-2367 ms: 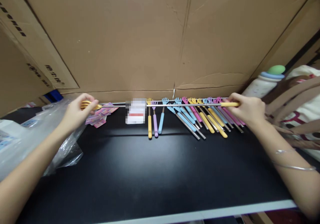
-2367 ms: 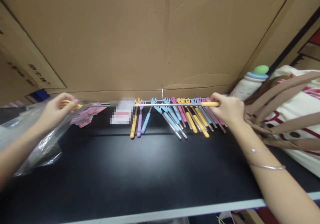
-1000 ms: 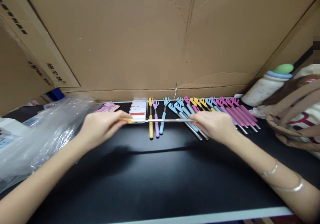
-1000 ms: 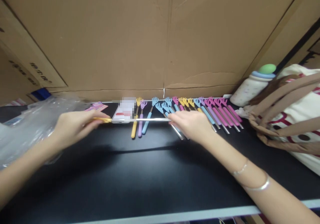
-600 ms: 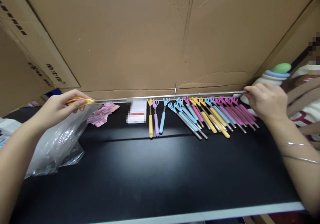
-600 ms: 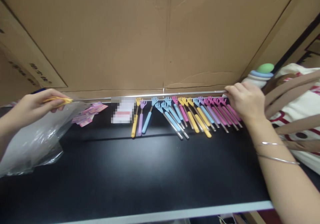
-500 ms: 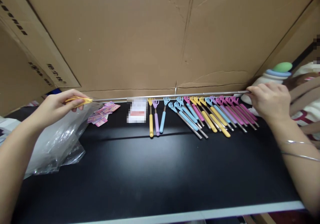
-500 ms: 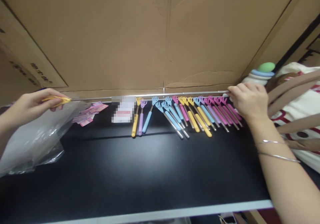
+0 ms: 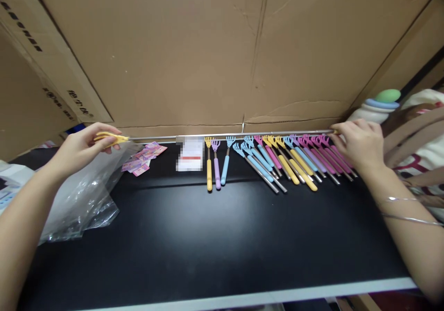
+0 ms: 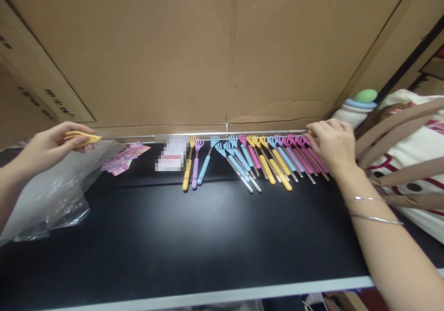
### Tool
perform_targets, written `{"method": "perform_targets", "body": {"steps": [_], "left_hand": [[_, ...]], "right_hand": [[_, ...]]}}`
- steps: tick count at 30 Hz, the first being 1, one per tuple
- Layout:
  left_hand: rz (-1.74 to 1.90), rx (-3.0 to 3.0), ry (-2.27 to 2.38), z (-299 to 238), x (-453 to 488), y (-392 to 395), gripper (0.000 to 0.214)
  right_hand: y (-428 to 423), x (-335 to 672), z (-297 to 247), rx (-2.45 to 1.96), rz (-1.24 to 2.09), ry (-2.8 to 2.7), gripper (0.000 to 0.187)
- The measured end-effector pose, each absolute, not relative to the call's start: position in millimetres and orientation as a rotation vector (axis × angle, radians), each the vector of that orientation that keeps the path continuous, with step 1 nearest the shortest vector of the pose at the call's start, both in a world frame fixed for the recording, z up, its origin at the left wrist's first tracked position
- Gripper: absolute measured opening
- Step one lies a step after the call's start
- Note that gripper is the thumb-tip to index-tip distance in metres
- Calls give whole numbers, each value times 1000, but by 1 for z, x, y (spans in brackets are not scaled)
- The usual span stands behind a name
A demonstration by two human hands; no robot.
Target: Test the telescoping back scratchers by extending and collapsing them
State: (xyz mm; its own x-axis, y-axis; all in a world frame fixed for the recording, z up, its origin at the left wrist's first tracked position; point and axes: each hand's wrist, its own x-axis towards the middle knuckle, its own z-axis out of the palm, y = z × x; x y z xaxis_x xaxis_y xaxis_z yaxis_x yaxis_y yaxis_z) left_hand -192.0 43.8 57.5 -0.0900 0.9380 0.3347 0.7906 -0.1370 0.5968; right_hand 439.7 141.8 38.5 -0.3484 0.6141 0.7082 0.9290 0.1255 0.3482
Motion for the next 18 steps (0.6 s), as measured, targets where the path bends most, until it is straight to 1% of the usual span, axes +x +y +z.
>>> {"method": "perform_targets", "body": {"steps": [5,8,10,12,15,18], "left_hand": [[1181,1860,1879,61,-186,41,36],[1252,1780,1839,61,-187,40,38],[1318,1731,1816,61,-189,41,36],[1366,1684,1809,60,-190,42,34],[1393,1637,1808,59,-191,43,31],[1361,1616,1820,60,-191,43,32]], "right_hand": [[142,438,38,-1533,-1023,-1977,22],[142,439,39,-1635,-889,-2015,23],[143,440,41,-1691,-693,-2056,23],[143,443,42,-1682,-397,-2062,24],[144,452,43,-1627,27,-1960,32],[144,464,46,-1610,344,-1893,39]]}}
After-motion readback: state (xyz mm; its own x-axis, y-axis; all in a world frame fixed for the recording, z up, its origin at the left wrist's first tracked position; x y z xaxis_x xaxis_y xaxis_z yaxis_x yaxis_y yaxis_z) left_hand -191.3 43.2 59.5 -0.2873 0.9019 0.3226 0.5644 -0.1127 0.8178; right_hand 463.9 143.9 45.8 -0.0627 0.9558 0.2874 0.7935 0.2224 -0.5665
